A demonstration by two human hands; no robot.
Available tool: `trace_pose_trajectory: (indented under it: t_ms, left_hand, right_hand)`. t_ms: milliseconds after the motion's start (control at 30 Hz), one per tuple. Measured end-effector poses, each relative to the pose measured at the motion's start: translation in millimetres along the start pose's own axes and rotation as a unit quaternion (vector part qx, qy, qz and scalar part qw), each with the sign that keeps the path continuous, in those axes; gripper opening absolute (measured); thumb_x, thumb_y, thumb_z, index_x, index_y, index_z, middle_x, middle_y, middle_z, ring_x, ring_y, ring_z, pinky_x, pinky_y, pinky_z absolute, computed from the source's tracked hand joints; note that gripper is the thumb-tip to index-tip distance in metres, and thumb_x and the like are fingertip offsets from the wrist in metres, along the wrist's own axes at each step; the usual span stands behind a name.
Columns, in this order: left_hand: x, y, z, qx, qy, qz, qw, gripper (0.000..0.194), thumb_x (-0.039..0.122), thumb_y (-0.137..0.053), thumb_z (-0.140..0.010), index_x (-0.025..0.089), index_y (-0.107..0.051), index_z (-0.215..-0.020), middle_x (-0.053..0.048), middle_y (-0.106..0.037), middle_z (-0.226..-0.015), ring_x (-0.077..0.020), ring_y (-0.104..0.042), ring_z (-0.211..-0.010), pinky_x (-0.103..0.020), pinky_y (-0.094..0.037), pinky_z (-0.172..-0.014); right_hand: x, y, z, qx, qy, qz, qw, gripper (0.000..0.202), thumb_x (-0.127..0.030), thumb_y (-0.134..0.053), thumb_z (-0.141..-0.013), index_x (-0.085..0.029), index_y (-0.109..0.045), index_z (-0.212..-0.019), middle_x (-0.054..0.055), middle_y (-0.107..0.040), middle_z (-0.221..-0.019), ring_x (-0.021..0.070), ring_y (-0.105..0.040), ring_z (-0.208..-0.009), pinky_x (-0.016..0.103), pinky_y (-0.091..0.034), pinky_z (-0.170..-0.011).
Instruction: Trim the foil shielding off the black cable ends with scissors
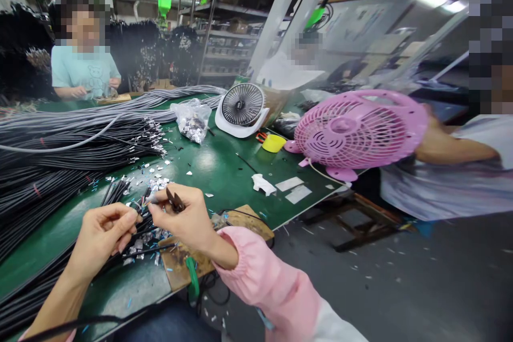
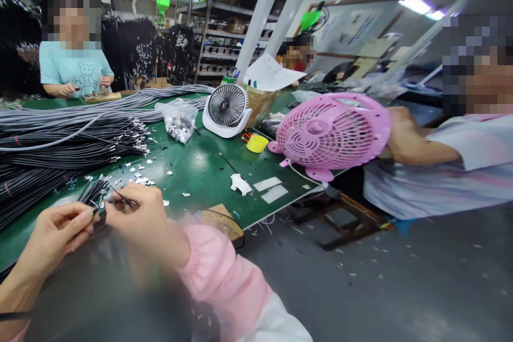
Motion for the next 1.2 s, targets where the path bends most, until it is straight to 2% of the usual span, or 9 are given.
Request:
trace_pose_trajectory:
  t_ms: [167,367,433,533,633,700,767,967,1200]
  left_hand:
    - [0.7,-0.7,-0.5,0.003,0.004,0.016,1.000,0.041,0.053,-0.077,-0.062,0.015,-0.063,-0.055,0.003,-0.051,-0.042,-0.0030,-0.033,-0.028,-0.015,-0.021,-0.028]
    - [9.1,-3.9,-0.5,0.020,-0.011,0.047,0.999,0.042,0.052,-0.080,-0.058,0.016,-0.059,-0.053,0.004,-0.051,-0.043,-0.0019,-0.031,-0.028,-0.015,-0.020,-0.027]
    - [9.1,-3.2,-0.5,0.031,-0.021,0.056,0.998,0.041,0.051,-0.082,-0.058,0.016,-0.061,-0.055,0.004,-0.052,-0.043,-0.0021,-0.032,-0.029,-0.015,-0.022,-0.027]
    - [6.2,-1.1,-0.5,0.042,-0.029,0.061,0.997,0.041,0.051,-0.083,-0.057,0.015,-0.064,-0.057,0.002,-0.055,-0.045,-0.0032,-0.036,-0.030,-0.015,-0.026,-0.028]
    - [1.7,1.0,-0.5,0.041,-0.023,0.061,0.997,0.043,0.054,-0.083,-0.057,0.015,-0.065,-0.059,0.001,-0.057,-0.045,-0.0043,-0.039,-0.031,-0.015,-0.028,-0.028]
    - [-1.1,2.0,-0.5,0.039,-0.017,0.058,0.997,0.045,0.056,-0.083,-0.057,0.015,-0.066,-0.059,0.001,-0.056,-0.044,-0.0053,-0.042,-0.032,-0.015,-0.028,-0.028]
    - [-3.3,2.2,-0.6,0.034,-0.014,0.054,0.998,0.045,0.056,-0.082,-0.058,0.015,-0.066,-0.059,0.001,-0.055,-0.043,-0.0064,-0.044,-0.032,-0.015,-0.030,-0.029]
    - [-3.7,0.0,-1.3,0.027,-0.056,0.018,0.998,0.036,0.049,-0.080,-0.063,0.016,-0.067,-0.059,0.003,-0.053,-0.039,-0.0065,-0.043,-0.030,-0.015,-0.032,-0.029]
    - [-4.3,0.0,-2.0,0.030,-0.077,-0.002,0.997,0.030,0.044,-0.076,-0.067,0.017,-0.066,-0.059,0.003,-0.053,-0.039,-0.0063,-0.043,-0.030,-0.015,-0.031,-0.029]
  right_hand:
    - [8.1,-4.5,10.9,0.061,0.175,0.071,0.980,0.016,-0.015,-0.059,-0.083,-0.019,-0.069,-0.071,0.003,-0.068,-0.067,0.0123,-0.059,-0.058,0.023,-0.048,-0.053]
    - [11.9,-8.8,18.4,-0.024,0.250,0.107,0.962,0.022,-0.010,-0.051,-0.089,-0.018,-0.068,-0.076,0.003,-0.064,-0.062,0.0127,-0.056,-0.053,0.024,-0.044,-0.051]
    - [9.7,-8.6,15.5,-0.001,0.229,0.073,0.971,0.016,-0.012,-0.056,-0.085,-0.017,-0.069,-0.077,0.003,-0.065,-0.065,0.0129,-0.058,-0.056,0.024,-0.046,-0.053]
    - [6.9,-6.8,7.0,0.038,0.051,0.000,0.998,0.005,-0.016,-0.065,-0.075,-0.016,-0.069,-0.073,0.002,-0.063,-0.066,0.0119,-0.056,-0.057,0.023,-0.045,-0.052]
    - [5.9,-7.3,0.7,-0.026,-0.122,-0.078,0.989,0.008,-0.020,-0.064,-0.070,-0.017,-0.071,-0.070,-0.002,-0.058,-0.060,0.0108,-0.050,-0.053,0.022,-0.040,-0.049]
    - [5.6,-7.9,-0.6,-0.052,-0.164,-0.115,0.978,0.010,-0.025,-0.064,-0.070,-0.017,-0.071,-0.067,-0.001,-0.058,-0.058,0.0114,-0.050,-0.054,0.023,-0.041,-0.050]
    - [5.1,-7.9,-0.6,-0.041,-0.157,-0.124,0.979,0.013,-0.026,-0.065,-0.070,-0.017,-0.068,-0.061,-0.001,-0.057,-0.057,0.0115,-0.049,-0.054,0.024,-0.040,-0.051]
    - [-0.6,-5.9,0.5,-0.030,-0.055,-0.044,0.997,0.019,-0.013,-0.060,-0.067,-0.019,-0.057,-0.049,-0.004,-0.046,-0.049,0.0098,-0.042,-0.051,0.023,-0.036,-0.051]
    - [0.4,-5.2,0.2,-0.016,-0.086,-0.036,0.996,0.013,-0.019,-0.061,-0.070,-0.017,-0.061,-0.056,-0.005,-0.043,-0.051,0.0084,-0.038,-0.049,0.022,-0.031,-0.048]
Point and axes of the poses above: each hand's wrist, its own z-axis away from the middle knuckle, its own y-axis out of the back of the hand, x = y × z, the point moved 1 cm from there along -z, towards the middle knuckle
